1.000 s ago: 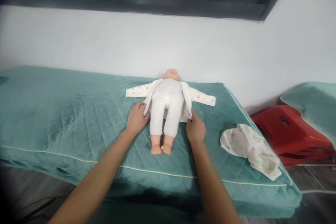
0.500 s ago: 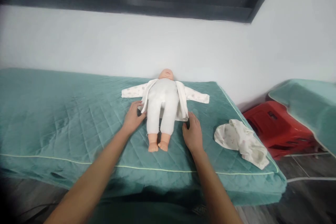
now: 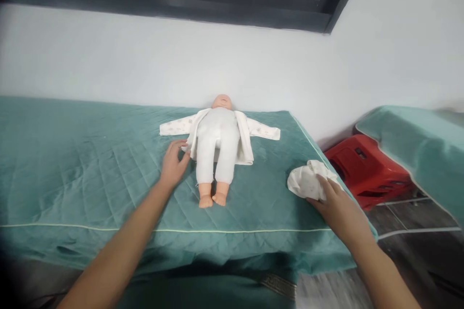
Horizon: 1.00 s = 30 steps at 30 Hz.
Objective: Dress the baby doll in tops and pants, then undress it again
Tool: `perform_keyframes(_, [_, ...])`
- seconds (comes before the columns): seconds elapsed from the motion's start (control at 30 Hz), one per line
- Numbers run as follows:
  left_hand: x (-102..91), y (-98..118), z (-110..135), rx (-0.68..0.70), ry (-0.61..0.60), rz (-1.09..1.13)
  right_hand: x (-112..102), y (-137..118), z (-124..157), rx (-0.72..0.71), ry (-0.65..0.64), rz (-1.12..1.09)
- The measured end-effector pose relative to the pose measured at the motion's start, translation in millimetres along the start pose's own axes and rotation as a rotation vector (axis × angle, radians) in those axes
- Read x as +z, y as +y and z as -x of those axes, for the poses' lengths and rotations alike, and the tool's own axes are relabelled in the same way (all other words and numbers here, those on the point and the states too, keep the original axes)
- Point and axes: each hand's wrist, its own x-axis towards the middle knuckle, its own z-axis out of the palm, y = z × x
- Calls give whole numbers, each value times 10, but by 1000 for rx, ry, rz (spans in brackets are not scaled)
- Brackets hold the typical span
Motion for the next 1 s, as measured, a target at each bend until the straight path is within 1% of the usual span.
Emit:
perform_keyframes(0.07, [-32, 67, 31, -1, 47, 20, -68, 130, -50, -19, -106, 29])
perform_keyframes(0.1, [-51, 123, 50, 2, 71, 37, -113, 145, -83, -25, -153, 50])
perform_keyframes(0.13, [-71, 199, 70, 10, 88, 61, -166, 120, -121, -4, -173, 51])
perform_keyframes(0.2, [-116, 416, 113, 43, 90, 130, -293, -58, -200, 34, -243, -24])
perform_keyframes(0.27, [-176, 722, 154, 97, 43, 231, -439, -394, -263, 40, -319, -189])
perform_keyframes(0.3, [-215, 900, 172, 121, 7, 285, -514, -609, -282, 12, -326, -280])
perform_keyframes(0.33, [-262, 1086, 186, 148, -68, 346, -590, -846, -293, -28, -309, -371])
perform_keyframes(0.4, [-386, 1451, 191, 198, -252, 433, -744, -1350, -292, -118, -403, -533])
perform_keyframes(0.43, [-462, 1613, 177, 220, -355, 441, -824, -1600, -287, -158, -459, -599])
perform_keyframes(0.47, [-543, 1753, 149, 229, -435, 436, -908, -1838, -283, -212, -505, -654])
perform_keyframes(0.5, [-628, 1865, 105, 221, -485, 431, -997, -2057, -285, -267, -521, -693])
perform_keyframes(0.53, [-712, 1950, 48, 216, -505, 432, -1091, -2251, -292, -320, -549, -718])
perform_keyframes(0.57, [-793, 2006, -22, 202, -477, 440, -1188, -2418, -306, -375, -584, -747])
perform_keyframes(0.63, [-941, 2052, -181, 165, -328, 463, -1379, -2666, -348, -469, -610, -850])
perform_keyframes(0.7, [-1064, 2040, -330, 103, -146, 484, -1542, -2818, -390, -562, -568, -914])
perform_keyframes(0.73, [-1116, 2026, -391, 76, -75, 502, -1604, -2866, -404, -605, -531, -920])
perform_keyframes(0.8, [-1205, 2004, -473, 51, 7, 568, -1689, -2931, -411, -679, -430, -892])
perform_keyframes(0.83, [-1243, 2001, -497, 49, 15, 608, -1714, -2953, -406, -709, -371, -860])
perform_keyframes(0.9, [-1311, 2015, -518, 41, -13, 664, -1743, -2986, -383, -765, -255, -773])
perform_keyframes(1.0, [-1402, 2081, -528, 24, -73, 623, -1784, -3027, -348, -842, -135, -629])
